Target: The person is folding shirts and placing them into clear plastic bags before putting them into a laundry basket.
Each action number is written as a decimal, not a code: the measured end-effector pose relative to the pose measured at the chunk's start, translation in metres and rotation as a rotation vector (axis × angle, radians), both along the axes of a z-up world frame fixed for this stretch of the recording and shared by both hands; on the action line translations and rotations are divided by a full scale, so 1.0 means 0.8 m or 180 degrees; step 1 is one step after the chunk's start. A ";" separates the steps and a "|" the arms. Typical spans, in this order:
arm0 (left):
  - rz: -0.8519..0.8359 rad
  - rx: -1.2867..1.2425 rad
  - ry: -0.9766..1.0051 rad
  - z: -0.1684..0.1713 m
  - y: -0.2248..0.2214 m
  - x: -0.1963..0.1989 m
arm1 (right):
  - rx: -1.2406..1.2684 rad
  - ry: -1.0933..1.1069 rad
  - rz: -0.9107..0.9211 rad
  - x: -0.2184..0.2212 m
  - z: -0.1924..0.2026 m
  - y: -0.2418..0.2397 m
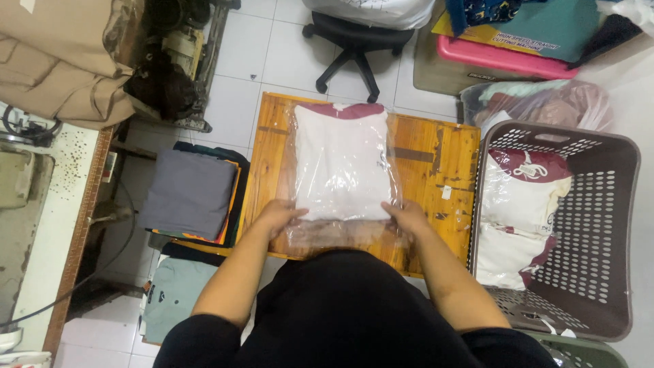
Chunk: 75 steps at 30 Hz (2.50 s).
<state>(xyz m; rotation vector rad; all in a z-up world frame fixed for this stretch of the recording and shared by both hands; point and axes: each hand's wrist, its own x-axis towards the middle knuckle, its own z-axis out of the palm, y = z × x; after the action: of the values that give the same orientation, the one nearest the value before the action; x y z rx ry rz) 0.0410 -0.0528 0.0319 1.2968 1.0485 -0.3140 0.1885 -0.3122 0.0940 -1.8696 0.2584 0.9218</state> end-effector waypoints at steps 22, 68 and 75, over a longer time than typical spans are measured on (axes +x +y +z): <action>0.0633 -0.0331 -0.0356 -0.072 0.002 -0.029 | -0.1835 -0.2585 0.4701 -0.036 0.024 0.000; 0.0012 0.0850 -0.0534 -0.075 0.012 0.033 | -0.0038 -0.0266 -0.0461 0.029 -0.032 -0.006; -0.1114 0.2406 -0.0628 -0.030 -0.021 -0.013 | -0.2005 -0.1843 0.1551 0.036 -0.055 -0.051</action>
<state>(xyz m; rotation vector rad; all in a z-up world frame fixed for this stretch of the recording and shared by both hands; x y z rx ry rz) 0.0310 -0.0699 0.0079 2.1531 0.7851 -0.0346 0.2175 -0.3529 0.0503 -2.7700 -0.3160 0.5906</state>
